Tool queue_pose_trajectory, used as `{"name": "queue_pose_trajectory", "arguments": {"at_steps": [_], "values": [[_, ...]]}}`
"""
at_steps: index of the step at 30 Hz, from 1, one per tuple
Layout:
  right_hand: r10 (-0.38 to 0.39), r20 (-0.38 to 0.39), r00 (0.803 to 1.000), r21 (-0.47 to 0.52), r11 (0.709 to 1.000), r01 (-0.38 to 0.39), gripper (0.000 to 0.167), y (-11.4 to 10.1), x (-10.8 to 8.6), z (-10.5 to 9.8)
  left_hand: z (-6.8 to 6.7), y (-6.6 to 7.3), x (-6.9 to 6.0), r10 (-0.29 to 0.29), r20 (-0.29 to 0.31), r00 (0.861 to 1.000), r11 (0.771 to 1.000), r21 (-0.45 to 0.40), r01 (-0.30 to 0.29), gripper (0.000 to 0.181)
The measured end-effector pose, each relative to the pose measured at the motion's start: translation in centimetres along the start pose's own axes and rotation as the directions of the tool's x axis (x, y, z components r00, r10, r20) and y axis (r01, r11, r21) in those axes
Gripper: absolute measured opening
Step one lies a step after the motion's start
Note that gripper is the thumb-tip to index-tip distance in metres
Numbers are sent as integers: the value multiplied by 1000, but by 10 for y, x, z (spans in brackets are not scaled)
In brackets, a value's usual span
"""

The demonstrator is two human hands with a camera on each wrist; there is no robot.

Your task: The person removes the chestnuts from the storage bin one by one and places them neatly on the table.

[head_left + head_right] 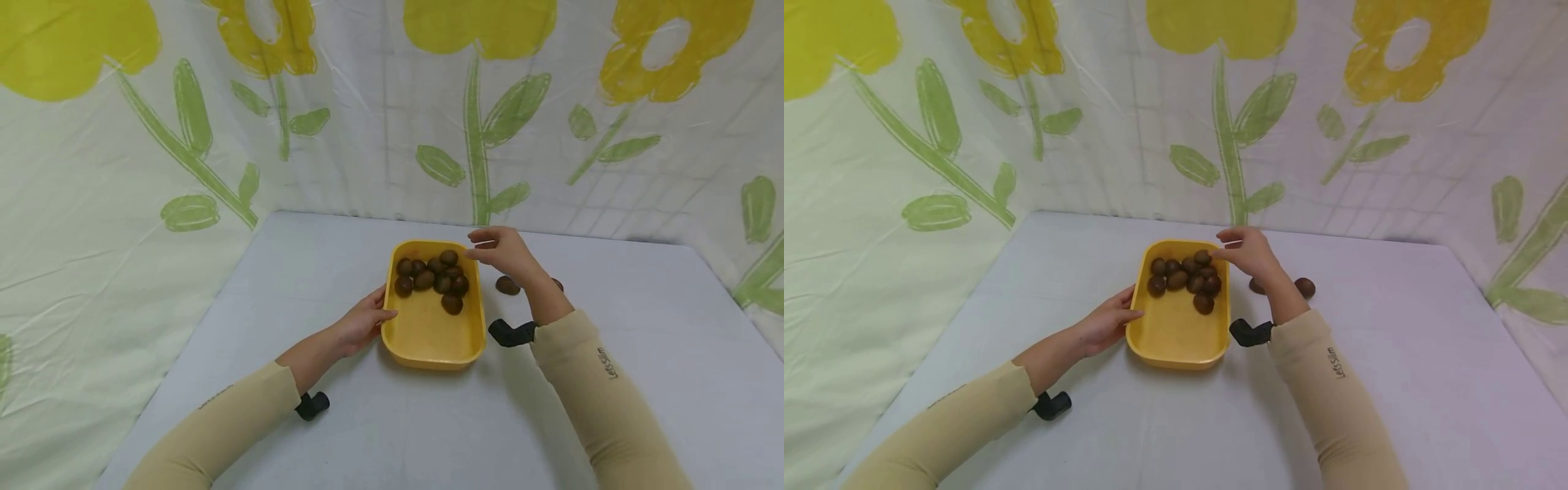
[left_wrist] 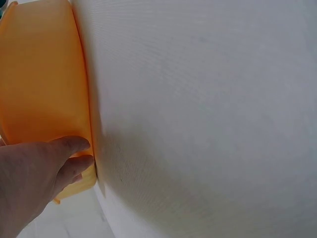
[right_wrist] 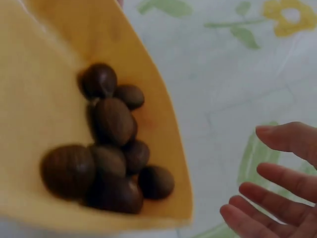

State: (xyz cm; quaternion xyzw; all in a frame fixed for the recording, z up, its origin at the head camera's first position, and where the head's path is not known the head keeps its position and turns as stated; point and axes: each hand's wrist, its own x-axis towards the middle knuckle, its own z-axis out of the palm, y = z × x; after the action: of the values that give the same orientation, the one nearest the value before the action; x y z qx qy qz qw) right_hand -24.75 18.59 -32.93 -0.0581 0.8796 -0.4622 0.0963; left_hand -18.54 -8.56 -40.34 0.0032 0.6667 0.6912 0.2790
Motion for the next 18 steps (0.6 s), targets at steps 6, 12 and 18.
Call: {"name": "queue_pose_trajectory", "arguments": {"at_steps": [6, 12, 18], "values": [[-22, 66, 998, 16, 1000, 21, 49, -13, 9, 27, 0, 1, 1, -3, -1, 1000, 1000, 6, 3, 64], [-11, 110, 994, 41, 999, 6, 50, -20, 20, 52, 0, 1, 0, -6, 0, 1000, 1000, -2, 6, 64], [16, 141, 990, 40, 999, -22, 49, -21, 29, 70, -1, 0, 0, 6, 27, 1000, 1000, -16, -6, 64]]}}
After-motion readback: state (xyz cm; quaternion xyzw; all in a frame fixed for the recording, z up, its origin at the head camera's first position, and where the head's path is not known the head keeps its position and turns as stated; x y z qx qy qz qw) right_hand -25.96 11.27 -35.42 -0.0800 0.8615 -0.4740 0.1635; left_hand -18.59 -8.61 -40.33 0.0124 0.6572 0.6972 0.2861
